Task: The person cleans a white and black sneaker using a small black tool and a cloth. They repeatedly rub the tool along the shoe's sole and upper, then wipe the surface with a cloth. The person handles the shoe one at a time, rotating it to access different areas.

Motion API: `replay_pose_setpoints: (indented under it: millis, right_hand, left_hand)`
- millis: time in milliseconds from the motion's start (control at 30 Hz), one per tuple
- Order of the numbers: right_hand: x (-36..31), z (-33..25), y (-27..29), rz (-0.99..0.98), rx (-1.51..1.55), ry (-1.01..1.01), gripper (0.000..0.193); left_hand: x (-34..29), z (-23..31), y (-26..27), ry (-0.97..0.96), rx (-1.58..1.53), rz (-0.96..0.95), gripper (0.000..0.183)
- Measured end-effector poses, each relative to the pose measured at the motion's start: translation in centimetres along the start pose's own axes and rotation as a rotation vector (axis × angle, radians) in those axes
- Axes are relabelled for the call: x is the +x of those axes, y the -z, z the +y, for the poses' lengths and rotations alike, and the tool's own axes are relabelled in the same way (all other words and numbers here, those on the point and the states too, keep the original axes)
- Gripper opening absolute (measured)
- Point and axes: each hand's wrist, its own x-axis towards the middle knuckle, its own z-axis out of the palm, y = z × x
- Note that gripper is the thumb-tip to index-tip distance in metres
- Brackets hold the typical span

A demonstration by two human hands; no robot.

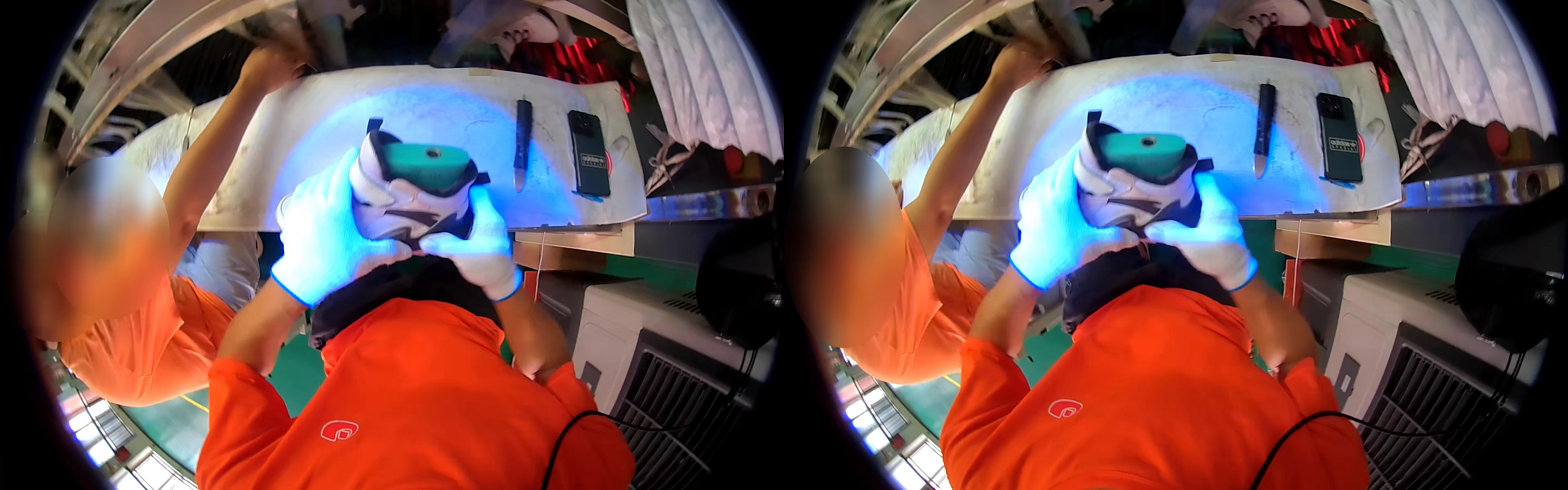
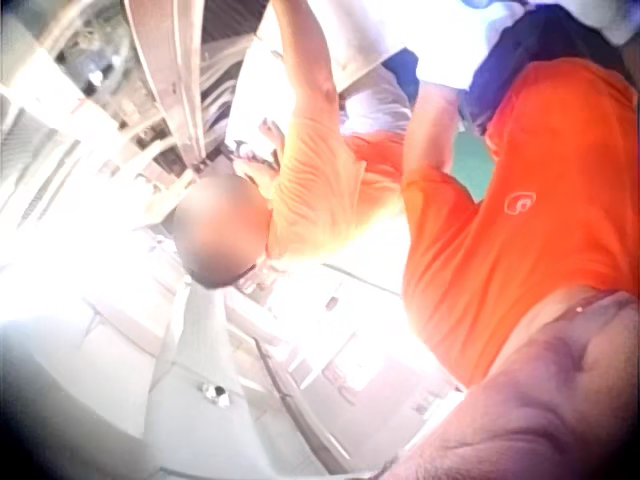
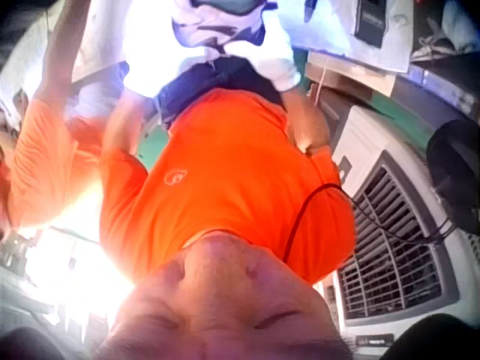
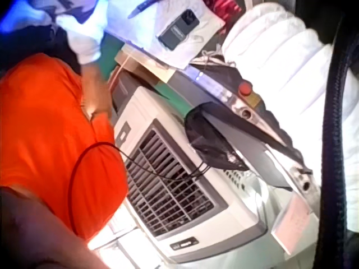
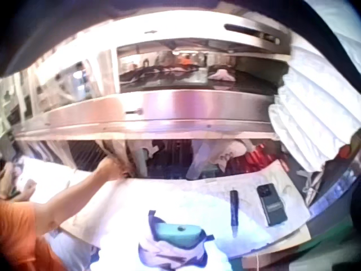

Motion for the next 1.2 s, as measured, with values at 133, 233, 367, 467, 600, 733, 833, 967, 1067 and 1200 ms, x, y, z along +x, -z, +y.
replay_pose_setpoints:
  millis: [133, 233, 367, 467, 600, 733, 833, 967, 1067, 1200]
  right_hand:
    - [-1.3, 1.5, 1.0, -0.067, -0.551, 0.041, 0.071]
    - [-1.4, 2.1, 1.2, -0.055, -0.440, 0.277, 0.094]
    - [-0.9, 1.5, 5.2, -0.190, -0.743, 0.337, 0.104]
    - [-2.0, 2.5, 4.7, -0.061, -0.800, 0.378, 0.109]
    - [-2.5, 2.5, 3.3, -0.114, -0.817, 0.334, 0.096]
    - [-0.8, 2.4, 3.7, -0.282, -0.803, 0.328, 0.094]
    - [0.5, 1.9, 3.7, -0.349, -0.730, 0.359, 0.097]
    - [-0.7, 3.0, 2.3, -0.106, -0.701, 0.371, 0.103]
    - [-2.3, 3.3, 1.3, 0.004, -0.783, 0.357, 0.106]
    - [-2.6, 3.5, 2.0, -0.034, -0.843, 0.372, 0.096]
  left_hand:
    - [1.1, -1.1, -2.5, -0.160, -0.023, 0.167, 0.125]
    - [1.2, -4.5, -3.1, -0.238, -0.099, 0.133, 0.125]
    - [0.3, -6.4, -4.0, -0.316, -0.267, 0.097, 0.119]
    - [-0.4, -7.3, -4.0, -0.330, -0.209, 0.069, 0.119]
    - [-0.6, -9.1, -4.0, -0.354, -0.138, 0.045, 0.118]
    - [-0.6, -10.0, -4.3, -0.369, -0.118, 0.035, 0.117]
    - [-1.2, -9.3, -3.9, -0.357, -0.113, 0.066, 0.117]
    - [0.9, -8.3, -4.1, -0.425, -0.136, 0.065, 0.116]
    - [0.7, -8.8, -4.5, -0.433, -0.124, 0.098, 0.116]
    - [-1.7, -11.2, -5.1, -0.423, -0.024, 0.066, 0.101]
